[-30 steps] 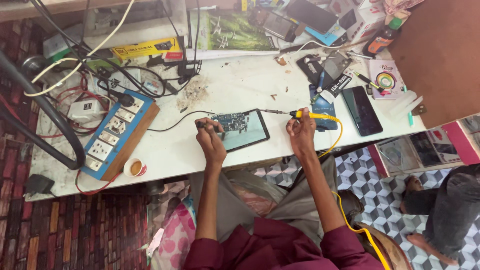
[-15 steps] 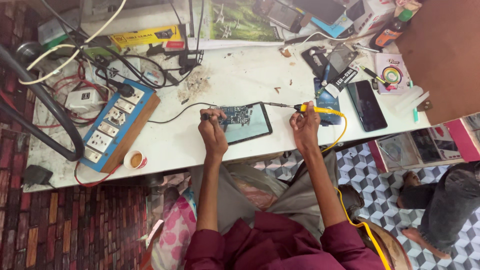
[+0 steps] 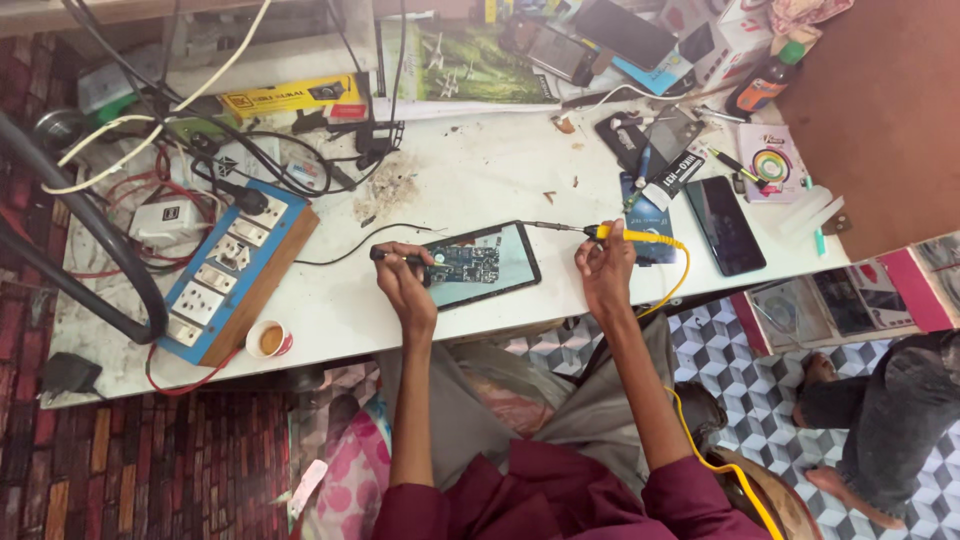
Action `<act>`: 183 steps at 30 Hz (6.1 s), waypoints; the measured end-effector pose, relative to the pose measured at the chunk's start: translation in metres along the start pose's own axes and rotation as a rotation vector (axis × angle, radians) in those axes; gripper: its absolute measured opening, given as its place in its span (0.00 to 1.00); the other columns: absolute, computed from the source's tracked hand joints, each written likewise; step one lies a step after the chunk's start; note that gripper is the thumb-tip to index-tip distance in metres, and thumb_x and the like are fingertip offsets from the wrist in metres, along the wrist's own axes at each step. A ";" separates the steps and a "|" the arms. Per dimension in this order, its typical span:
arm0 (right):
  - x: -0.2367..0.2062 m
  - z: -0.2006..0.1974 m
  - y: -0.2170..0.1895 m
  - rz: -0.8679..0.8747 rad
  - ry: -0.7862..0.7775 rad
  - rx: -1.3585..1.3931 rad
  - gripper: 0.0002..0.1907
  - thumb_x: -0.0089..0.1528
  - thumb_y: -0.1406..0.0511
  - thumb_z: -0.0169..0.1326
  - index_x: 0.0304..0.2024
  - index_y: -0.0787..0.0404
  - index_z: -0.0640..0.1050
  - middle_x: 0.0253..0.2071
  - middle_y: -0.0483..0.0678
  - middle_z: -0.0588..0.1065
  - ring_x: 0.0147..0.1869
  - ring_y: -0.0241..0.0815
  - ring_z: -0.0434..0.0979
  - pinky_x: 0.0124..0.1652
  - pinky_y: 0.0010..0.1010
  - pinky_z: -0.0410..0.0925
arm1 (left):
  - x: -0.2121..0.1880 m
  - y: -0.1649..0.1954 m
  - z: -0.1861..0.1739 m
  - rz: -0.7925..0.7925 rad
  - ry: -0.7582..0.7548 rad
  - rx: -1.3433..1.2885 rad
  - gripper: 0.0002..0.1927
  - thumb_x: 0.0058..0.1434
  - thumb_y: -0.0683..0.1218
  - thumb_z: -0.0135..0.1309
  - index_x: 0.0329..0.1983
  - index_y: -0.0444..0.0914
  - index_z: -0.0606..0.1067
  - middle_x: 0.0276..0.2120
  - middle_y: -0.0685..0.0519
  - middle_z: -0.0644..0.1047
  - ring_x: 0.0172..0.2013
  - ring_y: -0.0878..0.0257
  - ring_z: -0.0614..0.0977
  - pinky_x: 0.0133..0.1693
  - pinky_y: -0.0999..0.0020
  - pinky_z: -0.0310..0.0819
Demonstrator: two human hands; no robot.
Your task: The person uses a soldering iron and a probe to work on the exposed circuit board of a tablet. They repeatedly apply heat and make contact with various points on the board throughout the clip.
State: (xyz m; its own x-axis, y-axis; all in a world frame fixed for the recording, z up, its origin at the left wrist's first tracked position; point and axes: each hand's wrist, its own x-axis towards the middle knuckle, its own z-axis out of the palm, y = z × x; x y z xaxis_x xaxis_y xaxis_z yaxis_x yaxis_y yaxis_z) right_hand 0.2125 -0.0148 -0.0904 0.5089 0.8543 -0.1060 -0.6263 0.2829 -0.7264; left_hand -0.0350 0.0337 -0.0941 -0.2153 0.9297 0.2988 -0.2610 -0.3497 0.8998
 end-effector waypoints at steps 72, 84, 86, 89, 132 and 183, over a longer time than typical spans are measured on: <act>0.010 -0.034 0.030 0.016 -0.055 -0.015 0.19 0.71 0.51 0.50 0.43 0.59 0.67 0.27 0.46 0.68 0.28 0.37 0.72 0.23 0.25 0.61 | -0.153 0.024 -0.098 0.165 -0.395 1.214 0.14 0.64 0.50 0.48 0.35 0.38 0.79 0.34 0.47 0.80 0.37 0.49 0.75 0.41 0.49 0.58; 0.008 -0.023 0.022 0.003 -0.023 -0.024 0.20 0.69 0.49 0.49 0.44 0.58 0.68 0.25 0.50 0.71 0.25 0.38 0.72 0.22 0.25 0.60 | -0.134 0.043 -0.085 0.015 -0.784 0.860 0.18 0.68 0.53 0.45 0.33 0.39 0.81 0.51 0.48 0.76 0.49 0.50 0.70 0.51 0.46 0.51; 0.007 -0.020 0.019 -0.031 -0.063 -0.050 0.20 0.70 0.49 0.50 0.43 0.59 0.67 0.26 0.49 0.72 0.25 0.38 0.71 0.23 0.24 0.61 | -0.132 0.053 -0.078 0.034 -0.836 0.706 0.19 0.72 0.51 0.40 0.37 0.40 0.80 0.50 0.47 0.72 0.48 0.53 0.72 0.50 0.51 0.58; 0.004 -0.011 0.016 -0.025 -0.107 -0.145 0.19 0.70 0.51 0.51 0.41 0.58 0.66 0.25 0.49 0.72 0.24 0.38 0.72 0.23 0.24 0.62 | -0.118 0.052 -0.055 -0.105 -0.485 0.212 0.17 0.77 0.50 0.36 0.43 0.40 0.75 0.46 0.52 0.69 0.48 0.62 0.79 0.50 0.63 0.76; -0.021 0.012 0.018 -0.195 -0.143 -0.509 0.12 0.73 0.60 0.48 0.42 0.62 0.67 0.24 0.48 0.73 0.23 0.33 0.74 0.25 0.23 0.65 | -0.006 -0.008 -0.021 0.057 -0.179 0.123 0.16 0.80 0.53 0.38 0.43 0.36 0.66 0.32 0.54 0.73 0.31 0.70 0.69 0.33 0.73 0.62; -0.022 0.003 0.023 -0.268 -0.003 -0.528 0.13 0.74 0.60 0.47 0.41 0.63 0.67 0.24 0.47 0.71 0.21 0.30 0.69 0.24 0.20 0.65 | -0.014 -0.016 -0.027 -0.067 -0.164 -0.115 0.21 0.77 0.58 0.43 0.39 0.36 0.64 0.35 0.51 0.70 0.40 0.65 0.71 0.47 0.69 0.69</act>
State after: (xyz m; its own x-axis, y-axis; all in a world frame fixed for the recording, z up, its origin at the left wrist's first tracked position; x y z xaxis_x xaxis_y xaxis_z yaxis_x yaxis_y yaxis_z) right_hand 0.1845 -0.0259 -0.1030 0.6068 0.7843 0.1291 -0.0969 0.2342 -0.9674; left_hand -0.0534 0.0228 -0.1212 -0.0406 0.9543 0.2961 -0.3776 -0.2891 0.8797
